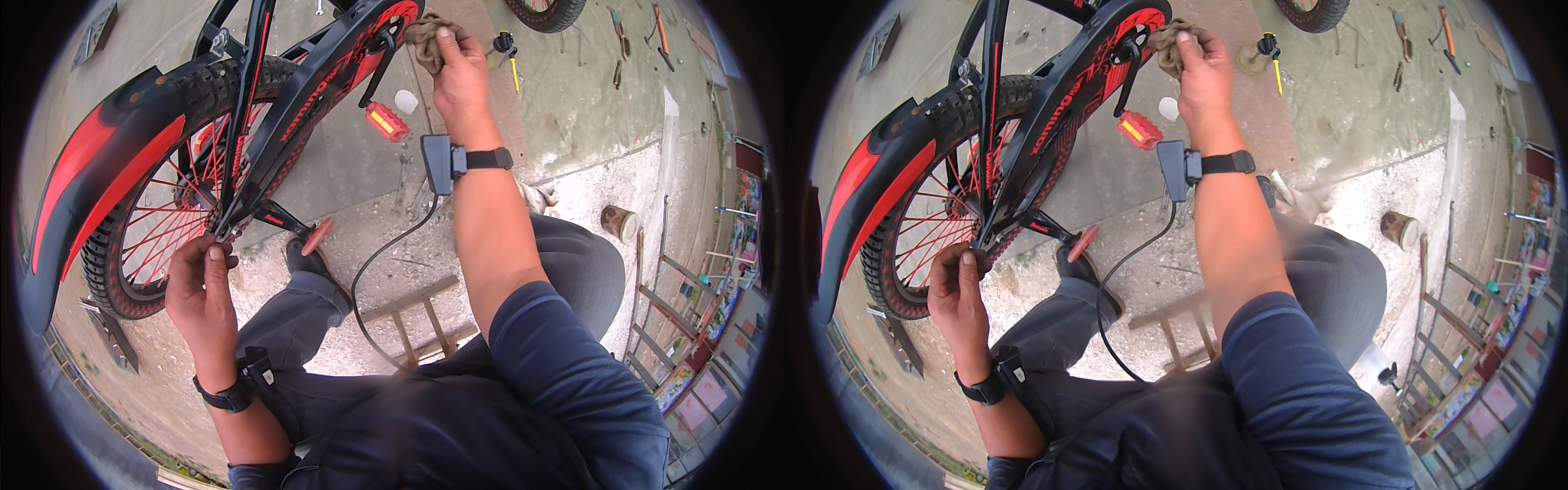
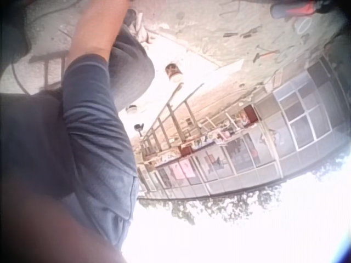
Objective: The person wipes the frame, pedals, and rear wheel area of a black and red bicycle using a cloth. The person moves around the bike to reach different parts and continues wiping various surfaces.
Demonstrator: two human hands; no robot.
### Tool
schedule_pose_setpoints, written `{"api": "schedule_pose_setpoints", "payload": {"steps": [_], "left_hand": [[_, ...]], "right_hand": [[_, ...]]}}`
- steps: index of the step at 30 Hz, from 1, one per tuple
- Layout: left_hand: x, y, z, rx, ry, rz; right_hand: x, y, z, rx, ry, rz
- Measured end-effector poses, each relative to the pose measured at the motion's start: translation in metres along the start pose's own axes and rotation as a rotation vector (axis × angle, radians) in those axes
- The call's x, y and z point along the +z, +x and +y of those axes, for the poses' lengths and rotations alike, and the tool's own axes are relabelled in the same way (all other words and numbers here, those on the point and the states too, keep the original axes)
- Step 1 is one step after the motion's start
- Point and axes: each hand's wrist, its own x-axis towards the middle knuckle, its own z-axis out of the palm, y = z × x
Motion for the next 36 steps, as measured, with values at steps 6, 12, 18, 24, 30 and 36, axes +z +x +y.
{"api": "schedule_pose_setpoints", "payload": {"steps": [6,12,18,24,30,36], "left_hand": [[0.0,-0.002,0.002,0.016,0.031,0.003],[-0.002,-0.004,0.003,0.026,0.01,0.011],[-0.004,-0.005,0.0,0.019,0.005,0.004],[-0.002,-0.005,-0.002,0.012,0.027,-0.003],[0.003,0.001,0.0,0.029,0.018,-0.01],[0.003,-0.001,0.008,0.034,0.068,-0.011]], "right_hand": [[0.02,-0.025,0.029,-0.451,-1.043,-0.048],[0.025,-0.056,0.036,-0.085,-1.172,-0.018],[0.039,-0.003,0.01,-0.46,-1.066,0.055],[0.043,-0.004,0.021,-0.218,-1.112,0.077],[0.02,-0.008,0.04,0.273,-0.672,0.065],[-0.014,-0.025,0.045,0.309,-1.256,-0.146]]}}
